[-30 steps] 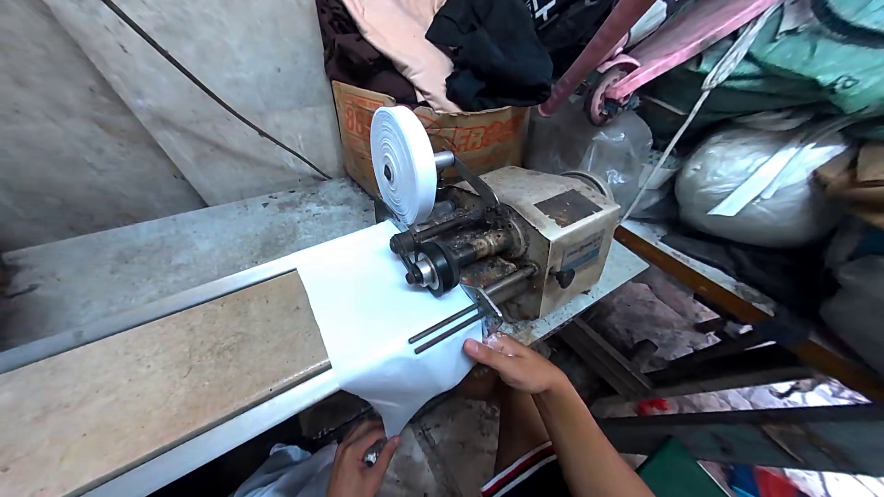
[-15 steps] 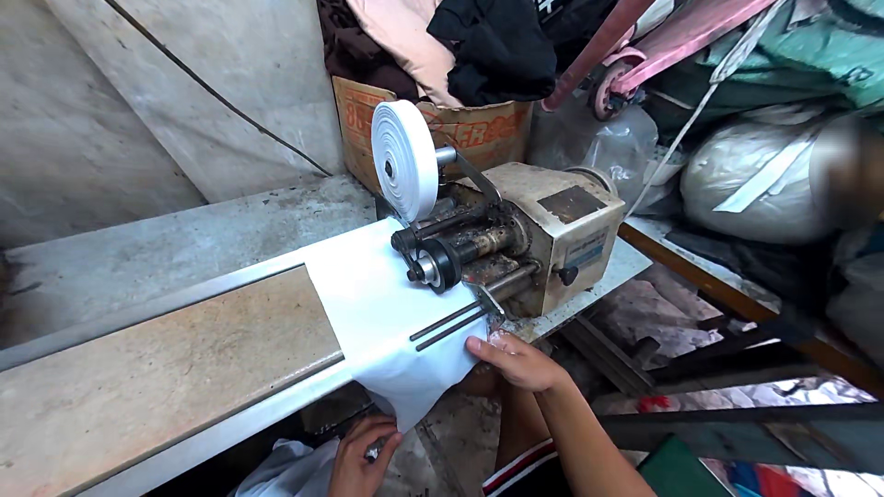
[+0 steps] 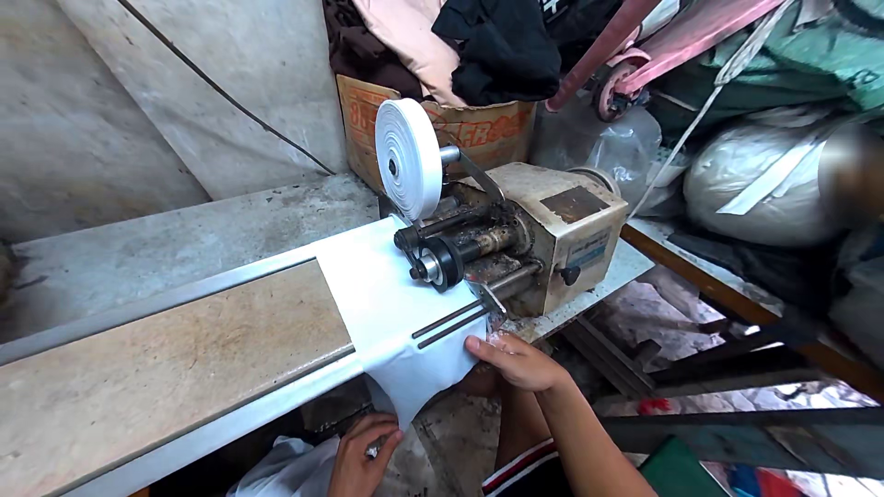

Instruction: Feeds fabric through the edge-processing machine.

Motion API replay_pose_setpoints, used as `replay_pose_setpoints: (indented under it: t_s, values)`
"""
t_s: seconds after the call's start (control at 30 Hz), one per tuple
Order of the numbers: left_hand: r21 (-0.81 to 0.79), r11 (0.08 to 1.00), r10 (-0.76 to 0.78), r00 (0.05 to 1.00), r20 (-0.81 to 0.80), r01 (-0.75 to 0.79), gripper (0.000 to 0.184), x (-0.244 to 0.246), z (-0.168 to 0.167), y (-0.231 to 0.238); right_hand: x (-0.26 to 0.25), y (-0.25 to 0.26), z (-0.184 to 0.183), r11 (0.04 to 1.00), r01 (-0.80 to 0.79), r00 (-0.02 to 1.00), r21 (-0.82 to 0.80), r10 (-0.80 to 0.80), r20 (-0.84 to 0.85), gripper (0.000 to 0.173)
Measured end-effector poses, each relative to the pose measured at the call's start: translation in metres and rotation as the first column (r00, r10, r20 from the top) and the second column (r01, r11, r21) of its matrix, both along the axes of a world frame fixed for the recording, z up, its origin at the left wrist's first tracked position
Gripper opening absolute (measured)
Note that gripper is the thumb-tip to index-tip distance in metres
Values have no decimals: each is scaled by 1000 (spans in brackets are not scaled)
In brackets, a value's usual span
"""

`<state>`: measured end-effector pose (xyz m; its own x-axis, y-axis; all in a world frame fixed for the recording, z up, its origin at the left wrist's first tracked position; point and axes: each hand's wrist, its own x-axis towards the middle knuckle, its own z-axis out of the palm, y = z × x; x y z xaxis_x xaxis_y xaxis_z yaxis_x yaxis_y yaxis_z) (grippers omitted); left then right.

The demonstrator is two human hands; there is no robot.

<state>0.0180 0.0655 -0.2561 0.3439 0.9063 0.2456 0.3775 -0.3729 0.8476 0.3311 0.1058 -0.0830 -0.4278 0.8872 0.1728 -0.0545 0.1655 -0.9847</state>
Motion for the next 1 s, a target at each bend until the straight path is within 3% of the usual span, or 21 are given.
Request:
replay_pose_setpoints:
  t_s: [1.0]
  values:
    - [-2, 1000, 19, 1000, 0, -19, 20, 1, 4, 1, 0, -1, -2, 1000, 11, 999, -25, -12, -38, 31]
